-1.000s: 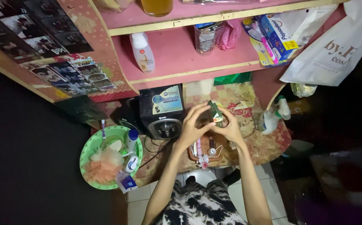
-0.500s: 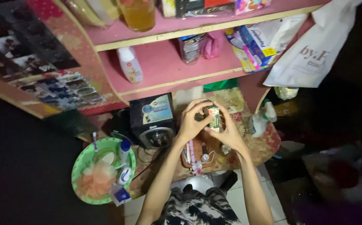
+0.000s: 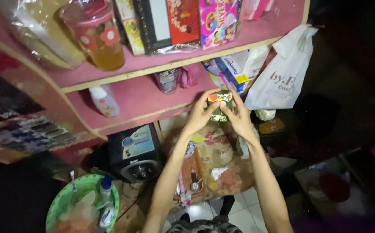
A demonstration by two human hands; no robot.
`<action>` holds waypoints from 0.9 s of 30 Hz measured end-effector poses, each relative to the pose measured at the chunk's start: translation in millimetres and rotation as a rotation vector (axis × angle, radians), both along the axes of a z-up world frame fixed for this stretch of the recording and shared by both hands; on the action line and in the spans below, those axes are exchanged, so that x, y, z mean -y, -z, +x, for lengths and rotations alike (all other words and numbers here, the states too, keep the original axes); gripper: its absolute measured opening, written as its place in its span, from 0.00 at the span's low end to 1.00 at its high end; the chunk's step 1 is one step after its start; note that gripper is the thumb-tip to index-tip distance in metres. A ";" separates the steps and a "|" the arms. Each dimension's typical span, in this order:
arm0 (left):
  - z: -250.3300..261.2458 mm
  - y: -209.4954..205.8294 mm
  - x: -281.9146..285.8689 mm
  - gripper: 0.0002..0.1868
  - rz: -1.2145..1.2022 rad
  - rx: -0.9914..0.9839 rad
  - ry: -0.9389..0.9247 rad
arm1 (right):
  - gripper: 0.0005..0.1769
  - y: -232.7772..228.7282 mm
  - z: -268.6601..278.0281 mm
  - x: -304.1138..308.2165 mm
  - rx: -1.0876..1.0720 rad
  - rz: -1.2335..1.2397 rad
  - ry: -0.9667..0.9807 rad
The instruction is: Tidying and organizing various household items on shelves and under a desk.
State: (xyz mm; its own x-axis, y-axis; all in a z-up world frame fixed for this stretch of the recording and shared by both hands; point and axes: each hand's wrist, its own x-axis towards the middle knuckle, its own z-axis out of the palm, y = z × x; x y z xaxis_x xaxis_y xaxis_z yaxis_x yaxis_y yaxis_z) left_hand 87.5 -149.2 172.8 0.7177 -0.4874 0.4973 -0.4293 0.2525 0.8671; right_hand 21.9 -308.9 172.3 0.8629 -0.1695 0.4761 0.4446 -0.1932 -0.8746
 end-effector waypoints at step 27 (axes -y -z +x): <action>169.7 20.0 112.2 0.11 0.456 0.389 -1.005 | 0.29 -3.5 51.8 62.1 0.084 -0.507 0.526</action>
State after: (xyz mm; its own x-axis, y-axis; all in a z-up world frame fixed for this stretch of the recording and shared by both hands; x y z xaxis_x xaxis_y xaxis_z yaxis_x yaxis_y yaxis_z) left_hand 257.2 -261.4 152.7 0.7198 0.0227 0.6938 -0.5150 -0.6526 0.5557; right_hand 73.7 -371.0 175.7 0.6850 -0.2925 0.6673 0.2432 -0.7716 -0.5878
